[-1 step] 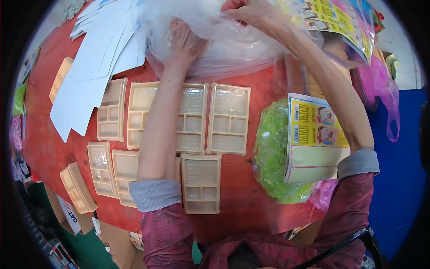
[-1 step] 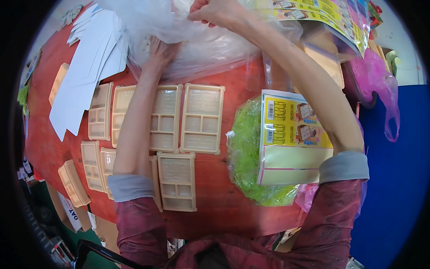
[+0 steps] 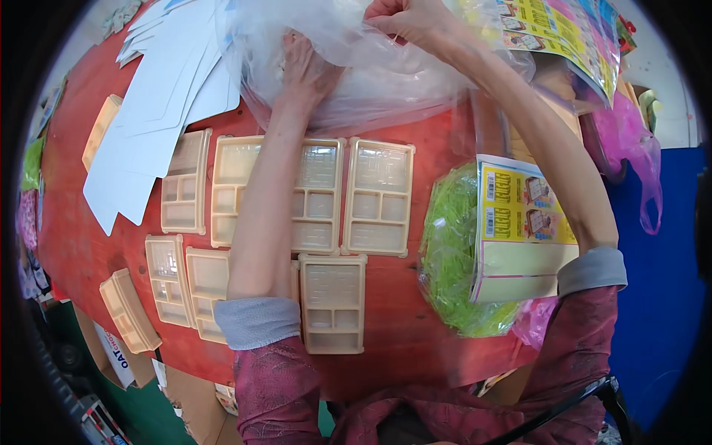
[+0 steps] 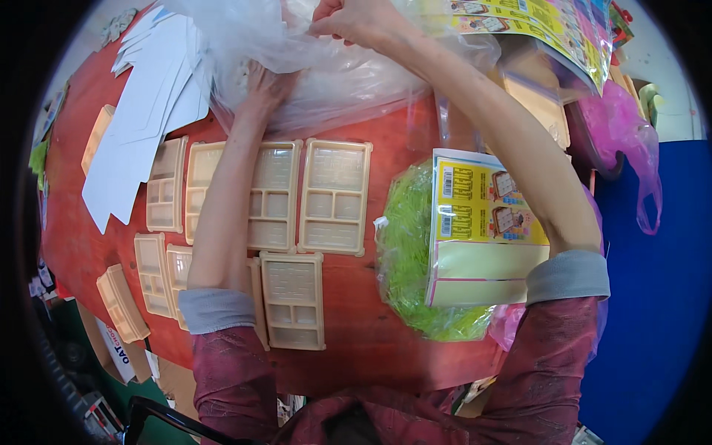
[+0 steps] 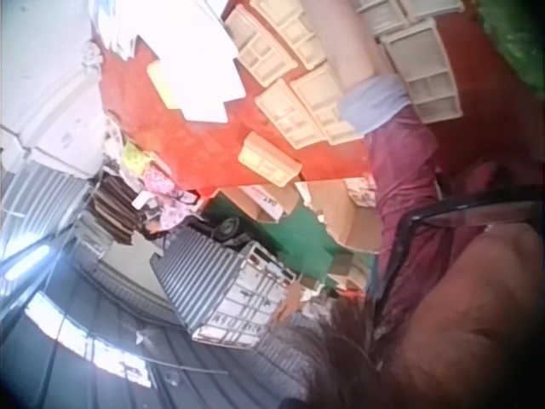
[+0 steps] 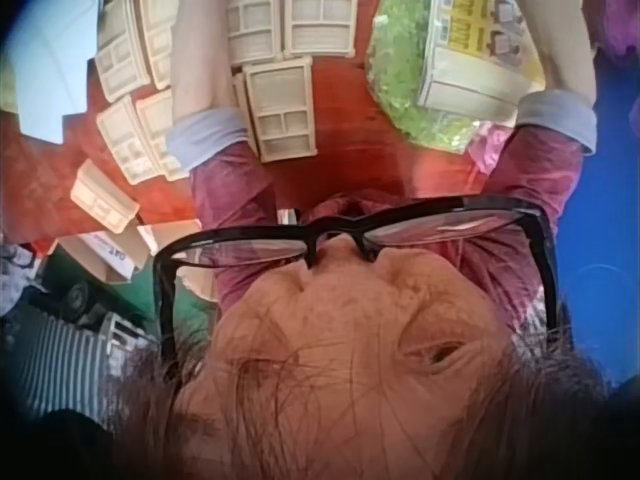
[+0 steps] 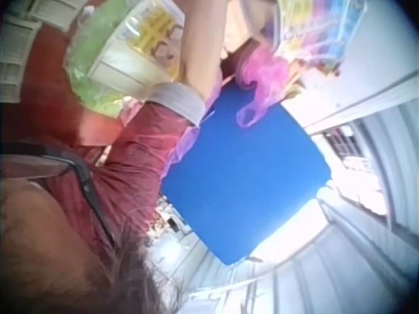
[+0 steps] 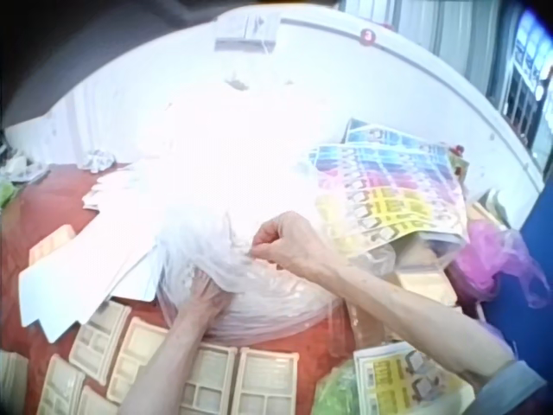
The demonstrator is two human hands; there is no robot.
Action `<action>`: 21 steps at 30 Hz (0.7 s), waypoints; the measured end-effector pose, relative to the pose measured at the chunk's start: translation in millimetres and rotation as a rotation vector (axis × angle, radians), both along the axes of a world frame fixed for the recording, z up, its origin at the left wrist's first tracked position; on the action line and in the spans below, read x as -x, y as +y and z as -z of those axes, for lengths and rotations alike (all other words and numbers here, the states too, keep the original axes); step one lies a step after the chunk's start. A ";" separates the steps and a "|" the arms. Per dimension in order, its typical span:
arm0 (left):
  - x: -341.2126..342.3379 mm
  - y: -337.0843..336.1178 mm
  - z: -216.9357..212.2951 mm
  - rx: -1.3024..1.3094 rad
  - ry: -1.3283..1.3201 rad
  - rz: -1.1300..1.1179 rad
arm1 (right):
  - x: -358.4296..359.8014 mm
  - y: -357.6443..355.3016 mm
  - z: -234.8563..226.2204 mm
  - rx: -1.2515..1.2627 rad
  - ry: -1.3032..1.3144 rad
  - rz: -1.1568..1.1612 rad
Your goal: Assembling small plastic organizers and filling them with white square objects.
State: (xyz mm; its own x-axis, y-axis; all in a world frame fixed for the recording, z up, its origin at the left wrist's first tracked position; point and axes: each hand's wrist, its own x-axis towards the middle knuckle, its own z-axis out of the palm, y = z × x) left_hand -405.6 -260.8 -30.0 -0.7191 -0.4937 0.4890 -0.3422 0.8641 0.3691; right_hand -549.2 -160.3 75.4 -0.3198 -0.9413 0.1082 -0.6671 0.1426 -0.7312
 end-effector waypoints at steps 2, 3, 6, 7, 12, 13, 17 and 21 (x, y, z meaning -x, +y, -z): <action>6.4 6.3 -3.7 -0.085 -0.102 -0.051 | 2.4 0.3 3.9 0.083 0.122 0.001; 4.8 1.8 2.4 -0.082 -0.106 -0.057 | -1.7 -3.4 1.7 0.117 0.197 -0.017; -6.6 -38.2 62.7 0.236 0.125 -0.019 | -26.4 -20.7 -3.3 0.375 0.401 -0.088; -12.9 -50.8 78.4 0.344 0.197 -0.002 | -35.4 -27.1 -3.8 0.587 0.542 -0.123; 2.0 -12.6 35.0 0.258 -0.238 -0.029 | -23.6 -35.0 26.2 0.556 0.591 -0.324; -1.4 -12.9 30.5 0.070 -0.074 0.019 | -28.9 -39.2 26.7 0.565 0.587 -0.385; -13.6 -16.9 30.2 0.081 0.270 0.115 | -49.7 -49.6 29.9 0.569 0.670 -0.393; -25.8 -5.4 26.1 -0.115 0.510 0.151 | -87.8 -45.7 24.5 0.282 1.238 -0.341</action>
State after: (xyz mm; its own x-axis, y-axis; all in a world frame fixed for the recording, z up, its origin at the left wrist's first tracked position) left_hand -379.8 -266.2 -56.1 -0.4717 -0.4738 0.7437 0.0299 0.8343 0.5505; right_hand -461.4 -206.0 50.9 0.3802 -0.8514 0.3613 -0.8849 -0.2213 0.4098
